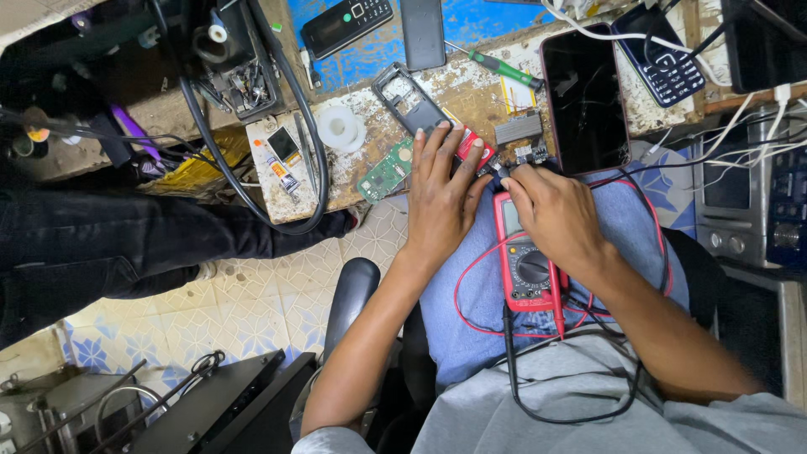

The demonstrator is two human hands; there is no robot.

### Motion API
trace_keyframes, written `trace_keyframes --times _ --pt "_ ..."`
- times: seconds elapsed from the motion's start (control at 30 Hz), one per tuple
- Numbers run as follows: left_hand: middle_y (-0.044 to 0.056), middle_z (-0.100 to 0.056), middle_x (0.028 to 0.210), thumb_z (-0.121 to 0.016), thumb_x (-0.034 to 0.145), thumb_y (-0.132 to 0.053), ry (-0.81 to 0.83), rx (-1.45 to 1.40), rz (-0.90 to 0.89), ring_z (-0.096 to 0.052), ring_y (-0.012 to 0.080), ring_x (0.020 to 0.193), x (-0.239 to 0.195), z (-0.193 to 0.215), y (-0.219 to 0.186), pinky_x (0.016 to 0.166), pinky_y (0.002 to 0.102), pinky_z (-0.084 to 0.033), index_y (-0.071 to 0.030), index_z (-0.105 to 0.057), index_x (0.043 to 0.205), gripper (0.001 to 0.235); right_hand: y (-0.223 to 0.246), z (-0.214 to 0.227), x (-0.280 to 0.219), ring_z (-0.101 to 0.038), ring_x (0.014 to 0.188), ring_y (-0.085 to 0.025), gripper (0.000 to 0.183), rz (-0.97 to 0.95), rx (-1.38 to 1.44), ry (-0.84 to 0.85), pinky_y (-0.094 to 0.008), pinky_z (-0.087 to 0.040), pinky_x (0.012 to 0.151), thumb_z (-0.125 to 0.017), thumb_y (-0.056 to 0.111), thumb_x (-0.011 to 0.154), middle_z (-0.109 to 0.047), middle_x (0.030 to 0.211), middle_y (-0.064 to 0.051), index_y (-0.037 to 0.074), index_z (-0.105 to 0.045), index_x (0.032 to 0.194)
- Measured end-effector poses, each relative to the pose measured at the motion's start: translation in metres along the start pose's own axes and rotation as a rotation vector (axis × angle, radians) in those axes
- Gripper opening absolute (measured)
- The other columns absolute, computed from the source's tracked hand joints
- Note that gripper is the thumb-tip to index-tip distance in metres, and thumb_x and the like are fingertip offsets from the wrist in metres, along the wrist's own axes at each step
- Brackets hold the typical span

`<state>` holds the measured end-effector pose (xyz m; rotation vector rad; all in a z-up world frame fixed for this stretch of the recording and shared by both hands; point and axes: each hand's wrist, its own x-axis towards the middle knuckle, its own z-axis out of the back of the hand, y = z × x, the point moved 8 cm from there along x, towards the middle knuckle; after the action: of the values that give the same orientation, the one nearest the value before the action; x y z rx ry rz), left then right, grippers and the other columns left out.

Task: The person uses a multimeter to test a small electronic device, likely a mobile phone, by touching the probes to various points on the circuit board. They then connect a red power bank to the device and continue testing with the multimeter while holding the device.

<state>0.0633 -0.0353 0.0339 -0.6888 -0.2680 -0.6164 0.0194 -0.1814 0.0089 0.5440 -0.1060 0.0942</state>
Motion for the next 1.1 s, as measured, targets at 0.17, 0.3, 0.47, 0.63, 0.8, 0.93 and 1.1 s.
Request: trace_keyframes --times 0.17,0.3,0.47,0.63,0.8,0.93,1.1 --pt "0.02 -0.057 0.143 -0.078 0.093 -0.026 0.001 0.002 0.002 -0.043 0.0408 0.146 0.0003 0.0002 -0.0002 0.129 0.055 -0.018 -0.008 -0.065 0.134 0.047 0.0015 0.0011 0.0007 -0.069 0.078 -0.04 0.021 0.003 -0.006 -0.005 -0.048 -0.054 0.062 -0.055 0.03 0.11 -0.062 0.073 -0.012 0.016 -0.061 0.094" --pt "0.02 -0.056 0.143 -0.078 0.093 -0.025 0.004 0.0 0.007 -0.042 0.0406 0.146 0.0001 0.0002 -0.0003 0.129 0.055 -0.018 -0.008 -0.064 0.135 0.047 0.0017 0.0016 0.0003 -0.069 0.077 -0.04 0.02 0.003 -0.006 -0.004 -0.048 -0.054 0.062 -0.055 0.029 0.11 -0.062 0.073 -0.012 0.017 -0.062 0.095" --pt "0.02 -0.057 0.143 -0.078 0.094 -0.025 0.001 0.0 0.007 -0.043 0.0407 0.146 0.0002 0.0004 -0.0005 0.129 0.055 -0.018 -0.008 -0.064 0.135 0.047 0.0029 0.0023 0.0007 -0.069 0.077 -0.04 0.021 0.002 -0.002 -0.005 -0.048 -0.055 0.062 -0.055 0.029 0.11 -0.062 0.073 -0.012 0.016 -0.062 0.095" --pt "0.02 -0.056 0.144 -0.078 0.094 -0.025 0.002 0.001 0.008 -0.043 0.0404 0.146 0.0002 0.0006 -0.0007 0.129 0.055 -0.018 -0.008 -0.064 0.135 0.047 0.0025 0.0019 0.0008 -0.069 0.077 -0.041 0.021 0.002 0.0 0.002 -0.048 -0.055 0.062 -0.055 0.029 0.11 -0.063 0.073 -0.013 0.015 -0.062 0.096" --pt "0.02 -0.056 0.144 -0.078 0.094 -0.025 -0.001 -0.006 0.006 -0.043 0.0407 0.146 0.0 0.0003 -0.0004 0.129 0.055 -0.018 -0.008 -0.064 0.136 0.047 0.0023 0.0024 0.0004 -0.069 0.077 -0.04 0.022 -0.003 -0.009 -0.008 -0.048 -0.055 0.062 -0.055 0.031 0.11 -0.062 0.073 -0.012 0.016 -0.062 0.095" --pt "0.02 -0.056 0.144 -0.077 0.094 -0.025 -0.001 -0.005 0.007 -0.043 0.0406 0.146 0.0 0.0006 -0.0006 0.129 0.055 -0.018 -0.008 -0.065 0.135 0.047 0.0023 0.002 0.0005 -0.069 0.077 -0.041 0.022 0.002 -0.007 -0.008 -0.049 -0.054 0.062 -0.055 0.03 0.11 -0.062 0.073 -0.012 0.016 -0.062 0.096" --pt "0.02 -0.056 0.144 -0.077 0.094 -0.026 -0.002 -0.002 0.006 -0.043 0.0402 0.146 -0.0002 0.0004 -0.0003 0.129 0.054 -0.018 -0.008 -0.064 0.135 0.047 0.0036 0.0029 0.0013 -0.069 0.077 -0.04 0.022 0.01 -0.01 -0.007 -0.048 -0.054 0.062 -0.055 0.03 0.11 -0.061 0.072 -0.012 0.016 -0.061 0.095"
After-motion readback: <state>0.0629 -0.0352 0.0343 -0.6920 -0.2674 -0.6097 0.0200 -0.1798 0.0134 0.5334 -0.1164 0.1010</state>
